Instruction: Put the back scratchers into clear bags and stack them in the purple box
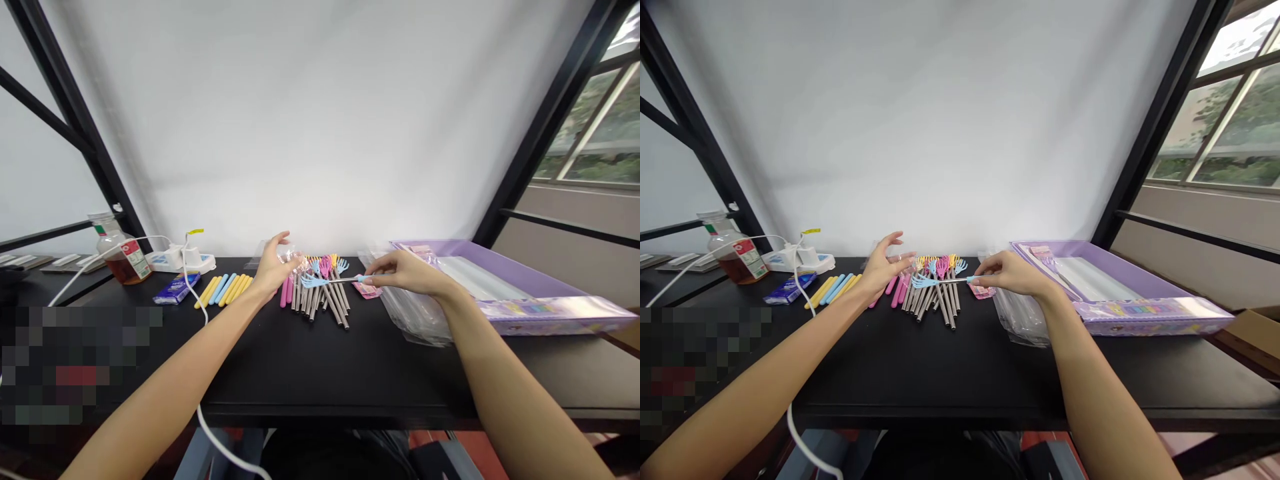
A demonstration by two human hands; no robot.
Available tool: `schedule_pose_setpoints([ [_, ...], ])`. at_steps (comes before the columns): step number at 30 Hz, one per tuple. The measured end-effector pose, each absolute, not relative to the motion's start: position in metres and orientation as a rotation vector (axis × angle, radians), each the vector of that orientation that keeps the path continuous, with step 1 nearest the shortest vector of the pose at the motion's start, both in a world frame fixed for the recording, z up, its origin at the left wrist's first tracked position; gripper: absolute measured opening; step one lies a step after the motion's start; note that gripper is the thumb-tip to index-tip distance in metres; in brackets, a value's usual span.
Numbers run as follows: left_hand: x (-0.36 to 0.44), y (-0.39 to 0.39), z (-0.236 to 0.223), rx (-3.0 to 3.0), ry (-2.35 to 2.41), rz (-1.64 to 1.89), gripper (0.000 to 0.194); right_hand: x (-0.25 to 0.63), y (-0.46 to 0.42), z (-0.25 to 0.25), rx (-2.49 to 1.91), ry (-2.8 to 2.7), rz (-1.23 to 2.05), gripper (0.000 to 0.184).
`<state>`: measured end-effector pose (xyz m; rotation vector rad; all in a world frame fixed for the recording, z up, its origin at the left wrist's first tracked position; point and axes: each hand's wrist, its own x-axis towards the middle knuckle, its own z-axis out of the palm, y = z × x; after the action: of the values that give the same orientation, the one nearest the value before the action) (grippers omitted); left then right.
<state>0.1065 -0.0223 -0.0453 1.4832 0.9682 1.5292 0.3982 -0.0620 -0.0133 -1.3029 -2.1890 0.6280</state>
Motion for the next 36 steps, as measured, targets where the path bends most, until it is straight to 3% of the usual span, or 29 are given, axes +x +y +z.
schedule_pose_setpoints([
  [3, 0.104, -0.024, -0.045, 1.569, 0.933, 1.413, 0.082, 0.399, -0.061, -0.015, -1.310, -2.177, 0.562, 0.037],
  [9, 0.105, -0.022, -0.051, 1.632, 1.092, 1.350, 0.067, 0.395, -0.064, -0.012, -1.273, -2.164, 0.463, 0.033],
  [20, 0.108, -0.022, -0.049, 1.454, 1.061, 1.395, 0.058, 0.393, -0.061, -0.015, -1.236, -2.129, 0.597, 0.035],
  [27, 0.116, -0.025, -0.050, 1.341, 0.952, 1.375, 0.041, 0.391, -0.062, -0.014, -1.256, -2.064, 0.481, 0.036],
  [36, 0.117, -0.023, -0.049, 1.294, 0.887, 1.513, 0.032, 0.377, -0.057, -0.023, -1.263, -2.048, 0.452, 0.034],
])
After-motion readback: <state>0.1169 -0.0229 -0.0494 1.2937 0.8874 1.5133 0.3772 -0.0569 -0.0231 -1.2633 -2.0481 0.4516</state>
